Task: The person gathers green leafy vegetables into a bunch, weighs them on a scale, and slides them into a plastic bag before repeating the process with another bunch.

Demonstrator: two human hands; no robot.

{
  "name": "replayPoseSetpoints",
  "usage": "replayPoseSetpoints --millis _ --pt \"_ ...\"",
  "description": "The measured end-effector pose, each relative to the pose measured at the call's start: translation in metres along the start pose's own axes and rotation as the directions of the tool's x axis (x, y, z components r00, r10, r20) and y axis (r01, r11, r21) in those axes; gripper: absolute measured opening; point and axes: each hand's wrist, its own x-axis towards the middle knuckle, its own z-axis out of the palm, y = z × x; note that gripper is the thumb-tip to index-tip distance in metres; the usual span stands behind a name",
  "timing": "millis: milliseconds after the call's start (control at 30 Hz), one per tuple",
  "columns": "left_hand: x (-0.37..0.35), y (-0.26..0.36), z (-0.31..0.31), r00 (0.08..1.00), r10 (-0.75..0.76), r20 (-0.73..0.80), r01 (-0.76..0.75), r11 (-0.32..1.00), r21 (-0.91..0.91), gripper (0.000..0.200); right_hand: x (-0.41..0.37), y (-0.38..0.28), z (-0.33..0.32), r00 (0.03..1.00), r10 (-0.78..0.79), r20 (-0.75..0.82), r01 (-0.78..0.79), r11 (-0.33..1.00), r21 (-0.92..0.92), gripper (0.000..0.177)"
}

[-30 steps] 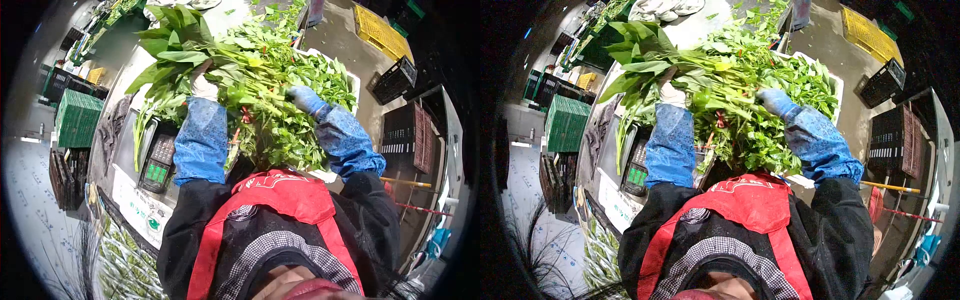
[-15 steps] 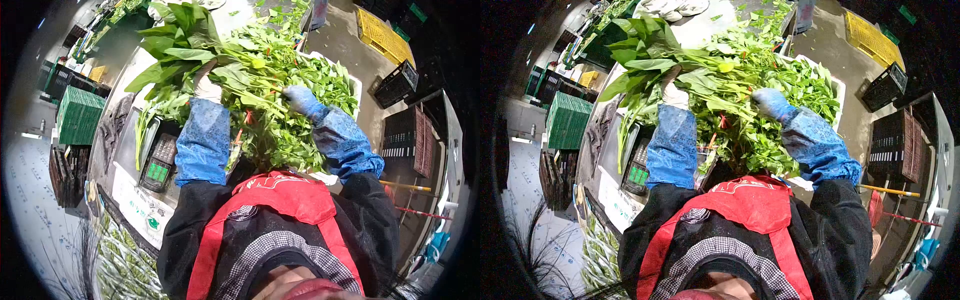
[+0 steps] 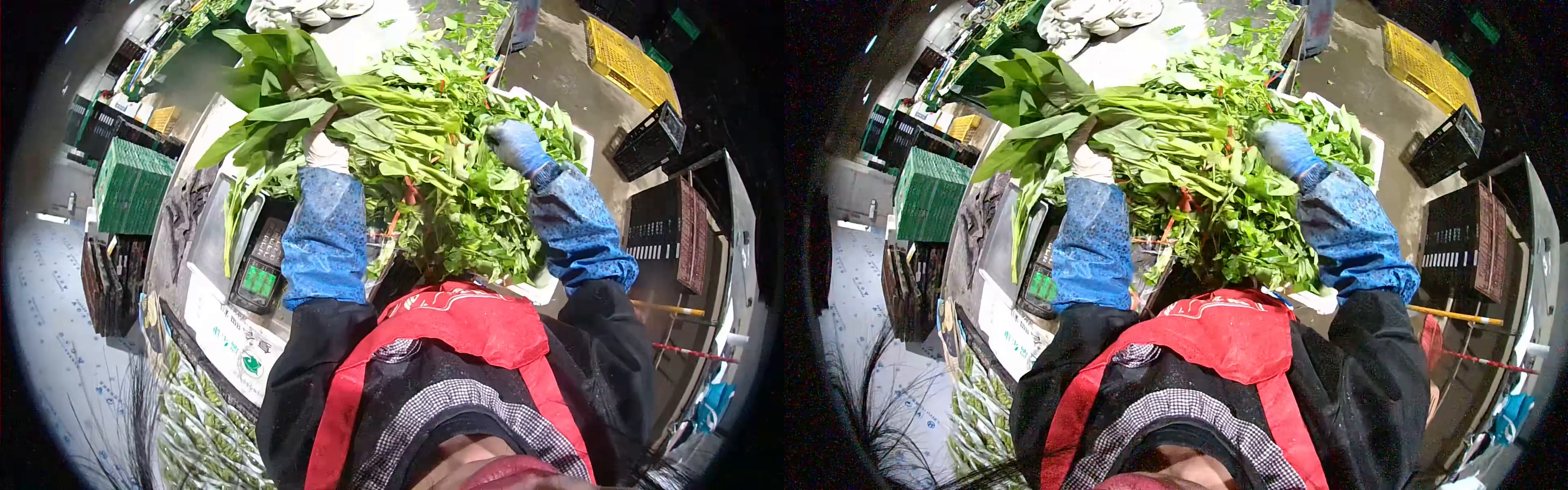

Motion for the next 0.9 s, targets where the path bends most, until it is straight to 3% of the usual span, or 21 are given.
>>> replayPoseSetpoints --millis 67,100,133,233,267,333,367,400,433,500,567,600,667,700,767,800,833,900 --pt "-0.007 0.015 0.017 0.998 -0.055 0.032 0.063 0.949 -0.309 0.038 -0.002 -0.001 0.003 0.983 -0.064 -0.171 0.084 0.990 0.112 0.034" --pt "-0.008 0.015 0.024 0.995 -0.075 0.059 0.092 0.912 -0.400 0.037 0.001 -0.012 -0.005 0.984 -0.005 -0.179 0.044 0.975 0.218 0.039" --pt "-0.010 0.013 0.033 0.993 -0.085 0.083 0.112 0.900 -0.420 0.037 0.005 -0.026 -0.012 0.982 0.057 -0.182 0.005 0.946 0.324 0.045" --pt "-0.010 -0.009 0.061 0.982 -0.104 0.159 0.151 0.936 -0.318 0.037 0.031 -0.039 0.012 0.960 0.026 -0.279 0.152 0.788 0.597 0.048" --pt "-0.011 -0.017 0.062 0.983 -0.101 0.154 0.132 0.968 -0.212 0.036 0.032 -0.047 0.004 0.990 0.056 -0.131 0.036 0.792 0.609 0.047" --pt "-0.009 -0.026 0.060 0.988 -0.093 0.123 0.101 0.993 -0.057 0.037 0.030 -0.042 0.015 0.992 0.026 0.127 -0.125 0.462 0.878 0.039" --pt "-0.008 -0.026 0.051 0.993 -0.080 0.091 0.080 0.997 0.002 0.037 0.031 -0.030 0.019 0.989 -0.047 0.139 -0.070 0.684 0.726 0.049" --pt "-0.007 -0.022 0.039 0.996 -0.065 0.054 0.062 0.996 0.057 0.037 0.023 -0.029 0.015 0.992 -0.002 0.126 -0.059 0.875 0.481 0.049" --pt "-0.007 -0.018 0.028 0.999 -0.049 0.023 0.046 0.992 0.117 0.037 0.019 -0.007 0.042 0.992 -0.058 0.114 0.012 0.930 0.367 0.044" --pt "-0.003 -0.007 0.002 0.999 0.000 -0.038 0.011 0.965 0.264 0.038 0.002 0.011 0.051 0.936 0.104 0.338 -0.148 0.983 0.108 0.040" --pt "-0.002 -0.007 -0.016 0.996 0.034 -0.082 0.004 0.906 0.422 0.039 -0.011 0.025 0.055 0.910 0.248 0.332 -0.284 0.957 0.064 0.039" --pt "0.000 -0.008 -0.019 0.995 0.036 -0.094 0.015 0.872 0.490 0.039 -0.017 0.017 0.045 0.960 0.208 0.189 -0.221 0.974 0.053 0.029" --pt "-0.005 -0.010 -0.009 0.994 0.042 -0.102 0.029 0.790 0.612 0.040 -0.015 -0.007 0.028 0.985 0.112 -0.130 -0.075 0.964 0.255 0.029" --pt "-0.009 -0.012 0.007 0.992 0.097 -0.077 -0.024 0.762 0.647 0.038 -0.008 -0.023 0.015 0.981 0.025 -0.190 0.027 0.964 0.264 0.036" --pt "-0.011 -0.014 0.027 0.992 0.119 0.036 -0.108 0.679 0.726 0.047 0.004 -0.064 -0.010 0.896 -0.131 -0.425 0.234 0.951 0.201 0.041" --pt "-0.011 -0.019 0.034 0.990 0.123 0.070 -0.135 0.667 0.733 0.052 0.008 -0.087 -0.024 0.848 -0.157 -0.506 0.294 0.934 0.203 0.034" --pt "-0.010 -0.025 0.037 0.989 0.130 0.075 -0.144 0.679 0.720 0.059 0.015 -0.083 -0.004 0.882 -0.185 -0.433 0.320 0.910 0.263 0.031" --pt "-0.006 -0.038 0.040 0.993 0.080 -0.090 -0.046 0.943 0.330 0.044 0.017 -0.083 0.005 0.933 -0.214 -0.289 0.319 0.864 0.389 0.022"
